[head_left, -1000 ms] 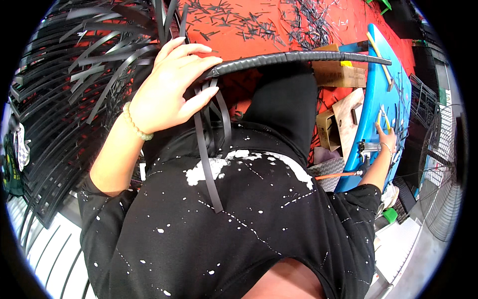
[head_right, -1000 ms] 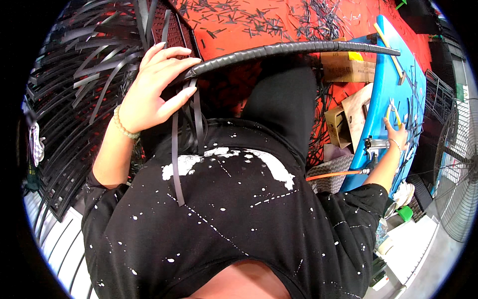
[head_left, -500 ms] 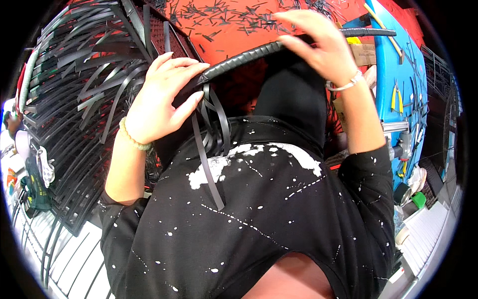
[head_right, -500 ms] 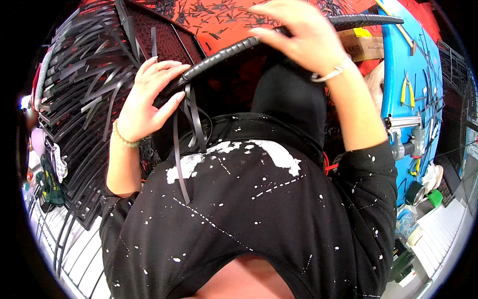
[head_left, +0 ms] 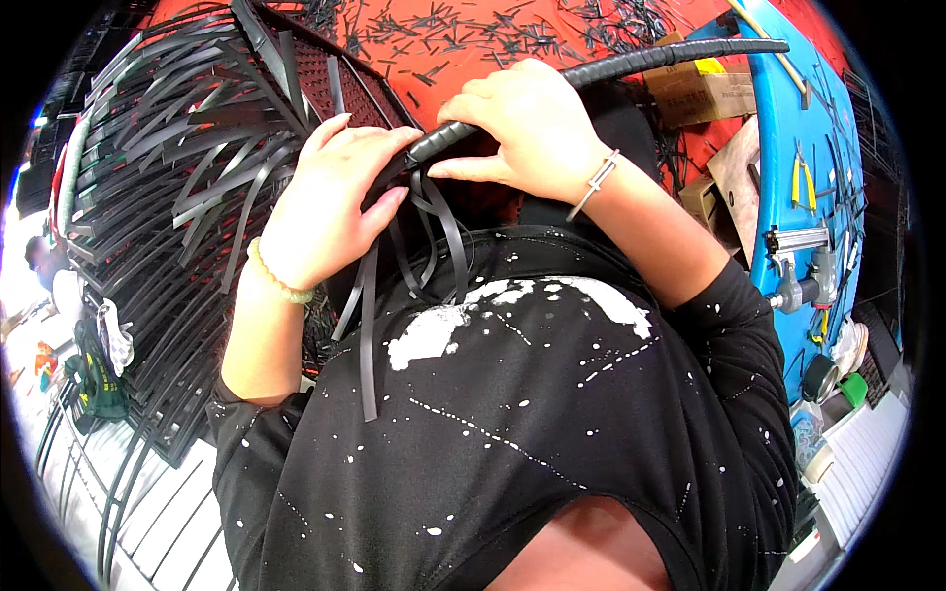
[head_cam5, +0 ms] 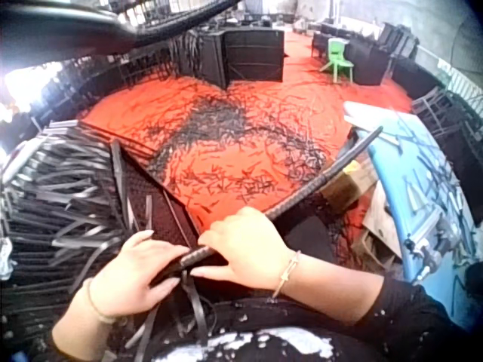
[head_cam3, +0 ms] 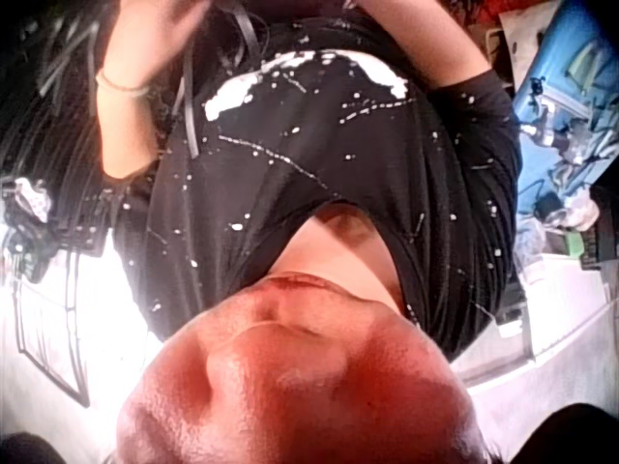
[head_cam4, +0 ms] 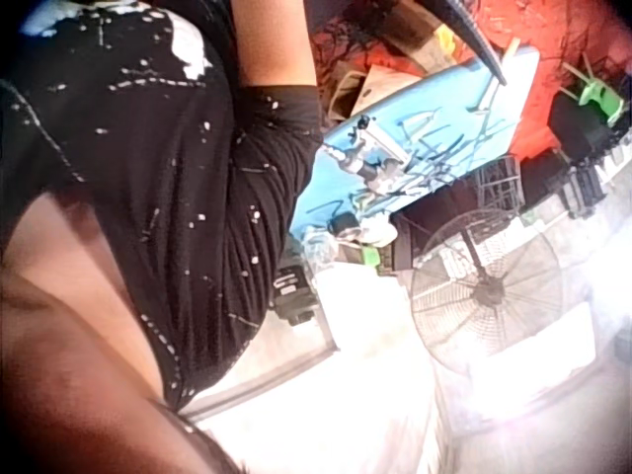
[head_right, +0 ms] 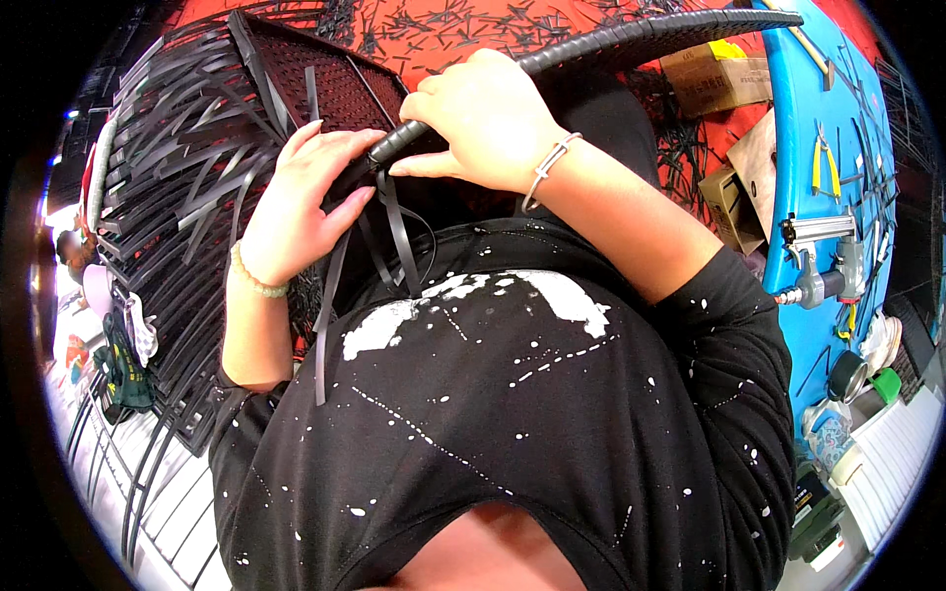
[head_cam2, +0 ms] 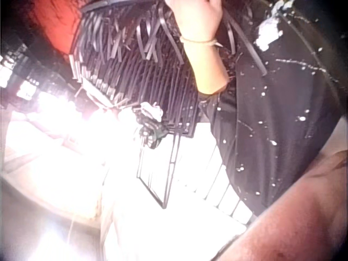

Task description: The person sits on the floor and weaves black plastic strips into a chair frame using a pneumatic staple gun and pliers. They repeatedly thread strips through the frame, staple them in place, and trim excess material.

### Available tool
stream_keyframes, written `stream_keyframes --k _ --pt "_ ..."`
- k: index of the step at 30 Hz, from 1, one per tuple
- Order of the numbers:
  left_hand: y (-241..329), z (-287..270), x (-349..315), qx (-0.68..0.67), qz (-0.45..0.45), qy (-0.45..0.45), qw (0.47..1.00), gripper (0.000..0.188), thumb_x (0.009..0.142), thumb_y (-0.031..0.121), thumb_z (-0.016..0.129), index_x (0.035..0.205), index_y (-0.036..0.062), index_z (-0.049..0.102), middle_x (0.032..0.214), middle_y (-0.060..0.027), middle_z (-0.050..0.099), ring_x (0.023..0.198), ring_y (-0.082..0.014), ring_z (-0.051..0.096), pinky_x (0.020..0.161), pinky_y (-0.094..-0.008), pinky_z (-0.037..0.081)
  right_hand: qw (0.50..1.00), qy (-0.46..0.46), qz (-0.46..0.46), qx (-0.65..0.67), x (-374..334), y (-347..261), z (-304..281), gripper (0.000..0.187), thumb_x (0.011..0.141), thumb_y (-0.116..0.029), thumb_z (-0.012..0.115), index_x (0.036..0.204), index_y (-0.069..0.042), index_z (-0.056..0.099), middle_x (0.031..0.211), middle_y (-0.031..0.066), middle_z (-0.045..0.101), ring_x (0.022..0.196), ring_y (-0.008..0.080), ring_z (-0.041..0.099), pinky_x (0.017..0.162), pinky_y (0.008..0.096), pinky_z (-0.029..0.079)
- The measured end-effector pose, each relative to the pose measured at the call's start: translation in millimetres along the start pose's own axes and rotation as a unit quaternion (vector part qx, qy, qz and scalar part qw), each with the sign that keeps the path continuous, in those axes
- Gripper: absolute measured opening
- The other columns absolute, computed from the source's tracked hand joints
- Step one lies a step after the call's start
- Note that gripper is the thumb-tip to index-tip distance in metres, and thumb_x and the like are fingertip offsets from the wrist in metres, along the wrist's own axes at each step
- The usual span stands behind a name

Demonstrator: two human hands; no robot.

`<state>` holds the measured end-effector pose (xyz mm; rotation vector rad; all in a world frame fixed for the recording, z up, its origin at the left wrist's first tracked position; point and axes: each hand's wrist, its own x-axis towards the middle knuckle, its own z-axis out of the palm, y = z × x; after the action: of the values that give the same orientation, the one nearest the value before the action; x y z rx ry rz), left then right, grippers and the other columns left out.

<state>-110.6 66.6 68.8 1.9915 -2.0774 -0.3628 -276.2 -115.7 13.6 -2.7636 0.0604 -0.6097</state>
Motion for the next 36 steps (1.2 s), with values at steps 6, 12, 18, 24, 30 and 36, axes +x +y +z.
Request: stream_keyframes --k 6,12,18,24,30,36 --pt "1.7 3.3 -0.1 0.003 -0.004 0.015 1.000 0.047 0.084 0.010 0.071 0.130 0.0056 0.061 0.125 -0.0105 0.067 0.122 -0.0282 0.060 0.116 -0.0472 0.033 1.000 0.010 0.024 0.001 2.0 -4.3 2.1 0.047 0.080 -0.059 0.071 0.089 -0.013 0.073 0.082 0.0027 0.071 0.083 0.0230 0.069 0.082 0.0392 0.046" --pt "2.9 11.3 1.9 0.030 -0.001 0.065 0.997 0.043 0.083 0.012 0.071 0.124 0.0057 0.063 0.119 -0.0113 0.068 0.123 -0.0297 0.059 0.116 -0.0489 0.033 0.997 -0.017 0.071 -0.030 4.8 -10.7 0.8 0.050 0.074 -0.063 0.074 0.089 -0.015 0.074 0.081 0.0019 0.071 0.084 0.0217 0.069 0.083 0.0394 0.045" --pt "2.0 13.9 5.8 0.076 -0.017 0.033 0.996 0.049 0.078 0.016 0.075 0.125 0.0072 0.064 0.122 -0.0116 0.068 0.127 -0.0291 0.057 0.118 -0.0511 0.031 0.996 -0.025 0.072 -0.051 5.3 -13.3 0.0 0.052 0.071 -0.064 0.076 0.091 -0.016 0.074 0.084 0.0017 0.071 0.086 0.0221 0.069 0.084 0.0392 0.044" --pt "-4.6 4.4 1.1 -0.046 0.013 0.055 0.997 0.056 0.077 0.020 0.077 0.130 0.0067 0.063 0.126 -0.0097 0.068 0.125 -0.0261 0.059 0.119 -0.0481 0.031 0.996 -0.028 0.065 -0.048 5.3 -12.0 0.7 0.053 0.070 -0.064 0.076 0.092 -0.016 0.074 0.084 0.0018 0.071 0.087 0.0227 0.069 0.083 0.0400 0.045" --pt "-7.6 11.8 5.1 -0.136 0.068 0.148 0.977 0.029 0.084 0.015 0.078 0.109 0.0032 0.072 0.111 -0.0117 0.073 0.102 -0.0262 0.069 0.093 -0.0368 0.050 0.994 -0.054 0.077 -0.052 10.8 -13.6 -2.5 0.054 0.073 -0.065 0.073 0.088 -0.014 0.074 0.082 0.0023 0.071 0.084 0.0230 0.069 0.081 0.0391 0.046" --pt "2.6 14.2 4.9 -0.305 -0.045 0.203 0.930 0.023 0.105 0.011 0.055 0.109 -0.0018 0.072 0.100 -0.0096 0.074 0.095 -0.0161 0.070 0.083 -0.0274 0.053 0.996 -0.034 0.071 -0.040 12.6 -16.0 -5.0 0.051 0.073 -0.063 0.074 0.079 -0.012 0.072 0.078 0.0042 0.070 0.079 0.0260 0.069 0.076 0.0401 0.048"
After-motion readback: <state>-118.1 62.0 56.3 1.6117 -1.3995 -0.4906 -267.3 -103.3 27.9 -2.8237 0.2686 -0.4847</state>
